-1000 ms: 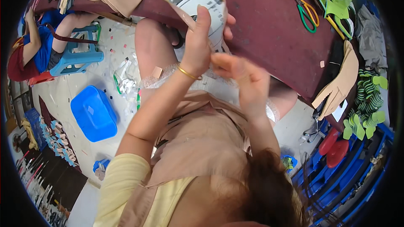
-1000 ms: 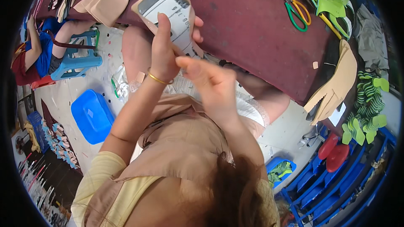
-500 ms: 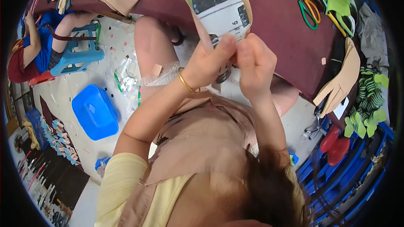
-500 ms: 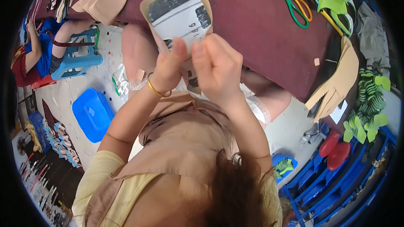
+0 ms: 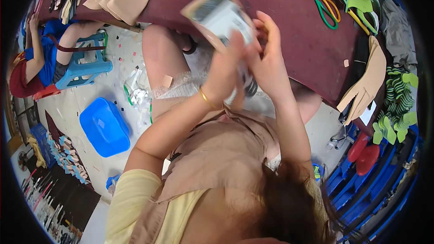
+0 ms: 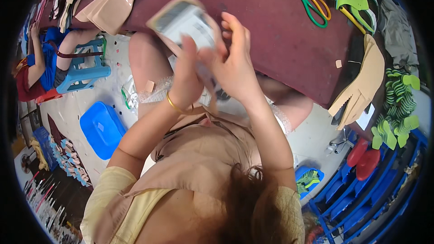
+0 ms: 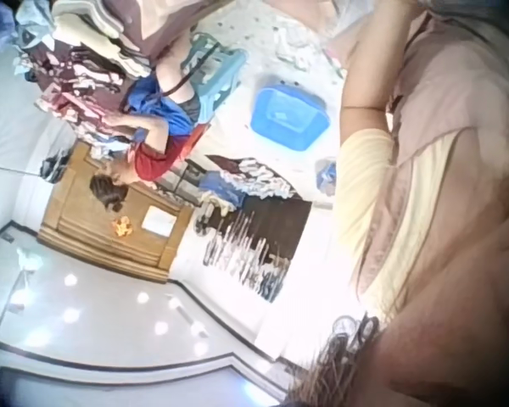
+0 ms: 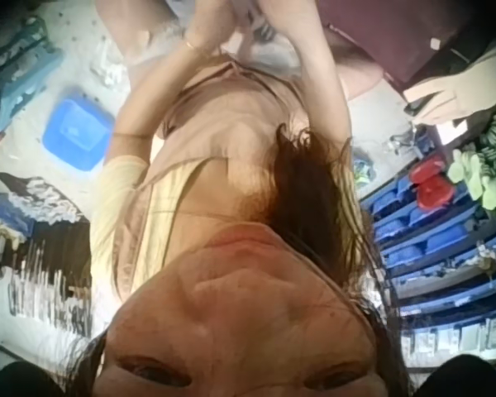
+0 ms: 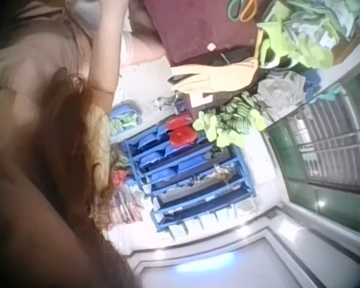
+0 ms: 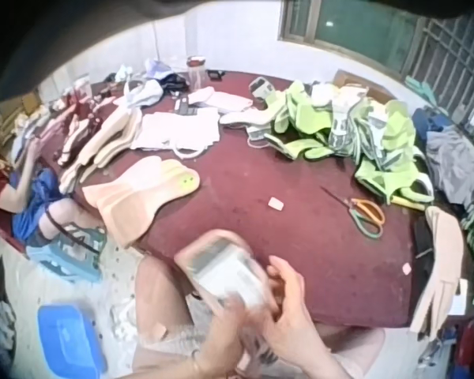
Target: Manually attaching and trimming components of shoe insoles using scissors and adhesive.
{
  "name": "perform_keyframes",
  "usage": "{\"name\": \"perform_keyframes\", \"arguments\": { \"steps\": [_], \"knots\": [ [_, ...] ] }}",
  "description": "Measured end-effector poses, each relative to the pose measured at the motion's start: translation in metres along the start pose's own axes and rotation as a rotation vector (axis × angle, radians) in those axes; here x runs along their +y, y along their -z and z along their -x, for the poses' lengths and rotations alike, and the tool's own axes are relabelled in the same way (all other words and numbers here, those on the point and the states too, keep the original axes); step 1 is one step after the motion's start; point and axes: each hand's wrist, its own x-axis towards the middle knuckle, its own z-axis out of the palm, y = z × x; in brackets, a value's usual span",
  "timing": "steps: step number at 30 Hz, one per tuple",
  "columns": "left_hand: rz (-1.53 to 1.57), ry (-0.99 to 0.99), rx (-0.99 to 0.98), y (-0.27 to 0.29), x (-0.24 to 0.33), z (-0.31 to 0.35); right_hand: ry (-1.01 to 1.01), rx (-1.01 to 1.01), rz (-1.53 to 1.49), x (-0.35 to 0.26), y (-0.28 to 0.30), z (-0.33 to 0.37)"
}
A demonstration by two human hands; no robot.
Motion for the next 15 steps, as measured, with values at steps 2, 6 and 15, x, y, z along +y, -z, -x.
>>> {"name": "perform_keyframes", "arguments": {
  "steps": [2, 6, 15],
  "knots": [
    [0.127, 0.043, 0.139, 0.012, 0.027, -0.029, 0.16, -0.116, 0.486, -0.014, 0.007, 0.007],
    [0.134, 0.092, 0.239, 0.037, 0.044, -0.067, 0.285, -0.136, 0.805, 0.013, 0.039, -0.024],
    [-1.68, -1.053, -0.569, 0.03, 0.04, -0.112, 0.008, -0.113, 0.514, 0.032, 0.089, -0.049]
  ]
}}
